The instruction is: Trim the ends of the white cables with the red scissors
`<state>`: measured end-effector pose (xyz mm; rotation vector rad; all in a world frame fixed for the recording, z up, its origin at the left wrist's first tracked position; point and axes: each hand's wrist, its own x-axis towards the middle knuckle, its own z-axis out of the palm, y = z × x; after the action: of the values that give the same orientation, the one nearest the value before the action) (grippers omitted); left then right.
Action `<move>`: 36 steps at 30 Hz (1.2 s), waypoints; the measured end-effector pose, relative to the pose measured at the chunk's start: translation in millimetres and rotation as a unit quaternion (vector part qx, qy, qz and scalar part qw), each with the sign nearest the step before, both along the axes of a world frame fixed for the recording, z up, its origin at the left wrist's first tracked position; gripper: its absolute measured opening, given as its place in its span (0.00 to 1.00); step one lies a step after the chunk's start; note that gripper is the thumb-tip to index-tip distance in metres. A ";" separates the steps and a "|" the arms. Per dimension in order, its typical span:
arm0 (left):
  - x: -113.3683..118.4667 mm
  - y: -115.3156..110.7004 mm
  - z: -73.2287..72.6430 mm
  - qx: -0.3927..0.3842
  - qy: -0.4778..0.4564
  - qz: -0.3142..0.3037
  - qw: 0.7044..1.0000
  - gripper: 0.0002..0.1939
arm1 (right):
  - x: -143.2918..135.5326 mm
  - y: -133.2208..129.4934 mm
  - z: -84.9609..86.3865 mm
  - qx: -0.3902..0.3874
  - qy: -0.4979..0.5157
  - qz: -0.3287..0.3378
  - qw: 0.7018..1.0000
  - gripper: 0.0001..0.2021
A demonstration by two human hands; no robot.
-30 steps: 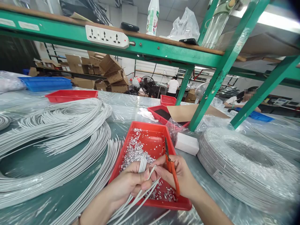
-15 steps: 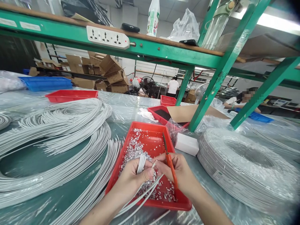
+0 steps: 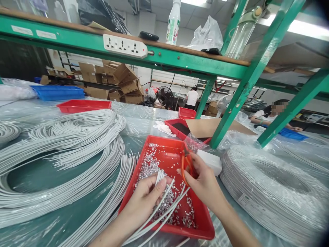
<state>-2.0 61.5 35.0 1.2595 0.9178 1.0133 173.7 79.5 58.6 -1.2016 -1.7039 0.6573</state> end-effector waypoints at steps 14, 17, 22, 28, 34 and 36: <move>-3.1 -4.8 13.9 -0.063 -0.121 -0.005 0.991 0.17 | 21.8 -59.6 9.0 -0.139 -0.094 0.134 0.977 0.27; -3.5 -4.6 12.3 -0.064 -0.121 -0.022 0.990 0.17 | 20.9 -58.7 10.8 -0.145 -0.098 0.153 0.973 0.26; -3.9 -2.7 5.5 -0.053 -0.117 -0.023 0.991 0.18 | 23.9 -58.5 9.6 -0.167 -0.150 0.155 0.962 0.24; -5.6 -1.2 4.3 -0.042 -0.124 -0.011 0.991 0.17 | 32.2 -57.8 9.7 -0.147 -0.237 0.152 0.948 0.24; -9.7 -1.5 3.6 -0.030 -0.160 -0.096 0.982 0.14 | 31.8 -58.7 13.5 -0.075 -0.278 0.147 0.946 0.21; -10.6 -1.4 1.8 -0.048 -0.182 -0.117 0.975 0.12 | 32.2 -59.0 14.5 -0.058 -0.283 0.151 0.945 0.20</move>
<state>-12.7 60.1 36.7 1.0292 0.5163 0.9595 205.8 20.5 73.2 -1.3036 -2.3954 0.6359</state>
